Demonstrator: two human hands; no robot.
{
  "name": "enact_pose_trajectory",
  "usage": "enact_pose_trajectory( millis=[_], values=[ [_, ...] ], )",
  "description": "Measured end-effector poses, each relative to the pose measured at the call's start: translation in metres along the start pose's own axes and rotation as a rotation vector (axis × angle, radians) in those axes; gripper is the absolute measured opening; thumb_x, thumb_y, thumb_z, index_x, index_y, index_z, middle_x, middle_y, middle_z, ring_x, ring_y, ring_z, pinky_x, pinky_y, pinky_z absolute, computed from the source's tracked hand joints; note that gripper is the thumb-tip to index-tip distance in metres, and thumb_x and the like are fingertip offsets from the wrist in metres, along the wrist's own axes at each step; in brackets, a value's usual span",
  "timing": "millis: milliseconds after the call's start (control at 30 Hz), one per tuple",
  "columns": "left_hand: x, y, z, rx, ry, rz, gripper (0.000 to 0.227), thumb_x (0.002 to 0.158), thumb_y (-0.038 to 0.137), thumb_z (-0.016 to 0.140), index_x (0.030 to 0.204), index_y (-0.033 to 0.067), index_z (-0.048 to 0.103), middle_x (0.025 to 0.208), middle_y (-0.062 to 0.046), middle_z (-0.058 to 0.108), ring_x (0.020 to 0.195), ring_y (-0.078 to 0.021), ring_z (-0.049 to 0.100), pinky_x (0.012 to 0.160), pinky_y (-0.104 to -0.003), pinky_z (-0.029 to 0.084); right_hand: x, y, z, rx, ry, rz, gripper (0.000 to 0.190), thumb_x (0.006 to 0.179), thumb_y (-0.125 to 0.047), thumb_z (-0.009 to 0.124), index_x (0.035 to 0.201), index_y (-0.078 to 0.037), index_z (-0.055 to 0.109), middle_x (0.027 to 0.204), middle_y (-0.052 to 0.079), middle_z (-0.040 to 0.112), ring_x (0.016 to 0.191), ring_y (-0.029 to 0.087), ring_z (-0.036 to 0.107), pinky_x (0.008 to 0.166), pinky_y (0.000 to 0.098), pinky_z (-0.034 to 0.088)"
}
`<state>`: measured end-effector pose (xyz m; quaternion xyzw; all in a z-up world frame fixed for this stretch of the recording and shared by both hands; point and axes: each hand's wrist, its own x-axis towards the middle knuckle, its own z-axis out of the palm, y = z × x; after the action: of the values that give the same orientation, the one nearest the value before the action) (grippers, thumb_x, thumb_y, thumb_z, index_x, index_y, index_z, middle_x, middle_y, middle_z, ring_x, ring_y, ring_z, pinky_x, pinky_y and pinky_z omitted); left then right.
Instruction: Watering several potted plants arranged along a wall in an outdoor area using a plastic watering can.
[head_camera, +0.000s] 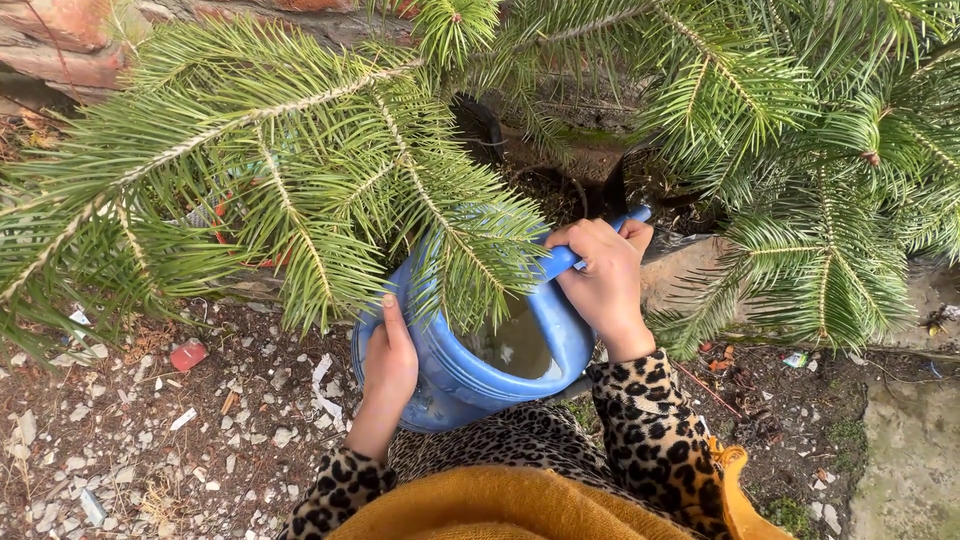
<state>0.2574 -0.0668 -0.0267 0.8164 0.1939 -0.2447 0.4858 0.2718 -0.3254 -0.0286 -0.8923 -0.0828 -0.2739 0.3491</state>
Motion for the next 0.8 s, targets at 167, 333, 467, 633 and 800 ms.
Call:
enact_pose_trajectory(
  millis=[167, 333, 467, 633, 800],
  values=[
    [-0.004, 0.007, 0.001, -0.006, -0.007, -0.002, 0.099, 0.102, 0.068, 0.011, 0.132, -0.0182, 0.05, 0.14, -0.039, 0.048, 0.139, -0.0509, 0.039, 0.117, -0.058, 0.029, -0.004, 0.007, 0.003, -0.028, 0.001, 0.003, 0.022, 0.078, -0.003, 0.078, 0.085, -0.021, 0.068, 0.077, -0.001, 0.066, 0.073, 0.024, 0.065, 0.077, 0.0354, 0.035],
    [-0.007, 0.003, 0.001, -0.013, -0.005, -0.006, 0.099, 0.102, 0.068, 0.011, 0.133, -0.0186, 0.049, 0.141, -0.04, 0.047, 0.14, -0.051, 0.038, 0.118, -0.058, 0.028, -0.002, 0.0, -0.001, 0.015, 0.0, 0.002, 0.022, 0.078, 0.0, 0.078, 0.084, -0.019, 0.069, 0.077, 0.002, 0.067, 0.072, 0.027, 0.064, 0.073, 0.0361, 0.039],
    [-0.013, 0.008, -0.003, -0.001, -0.01, -0.015, 0.102, 0.101, 0.07, 0.01, 0.134, -0.0182, 0.048, 0.142, -0.039, 0.046, 0.141, -0.0503, 0.037, 0.119, -0.057, 0.027, -0.009, 0.008, 0.008, -0.05, 0.01, -0.009, 0.021, 0.08, -0.005, 0.079, 0.083, -0.023, 0.068, 0.076, -0.004, 0.066, 0.072, 0.021, 0.063, 0.076, 0.0343, 0.035],
    [-0.017, -0.002, -0.006, -0.041, -0.053, -0.09, 0.108, 0.096, 0.078, 0.011, 0.142, -0.0137, 0.043, 0.146, -0.036, 0.045, 0.143, -0.0476, 0.036, 0.119, -0.056, 0.028, -0.029, 0.018, 0.023, -0.137, -0.013, -0.072, 0.02, 0.076, -0.012, 0.081, 0.08, -0.022, 0.064, 0.072, -0.006, 0.062, 0.072, 0.019, 0.061, 0.08, 0.0379, 0.033],
    [-0.015, -0.038, -0.019, -0.09, -0.069, -0.187, 0.107, 0.097, 0.078, 0.015, 0.149, -0.013, 0.035, 0.152, -0.036, 0.037, 0.147, -0.0483, 0.029, 0.121, -0.056, 0.024, -0.039, -0.007, 0.037, -0.179, -0.065, -0.211, 0.021, 0.074, -0.012, 0.08, 0.075, -0.021, 0.061, 0.071, -0.006, 0.061, 0.072, 0.018, 0.061, 0.085, 0.0419, 0.035]
  ],
)
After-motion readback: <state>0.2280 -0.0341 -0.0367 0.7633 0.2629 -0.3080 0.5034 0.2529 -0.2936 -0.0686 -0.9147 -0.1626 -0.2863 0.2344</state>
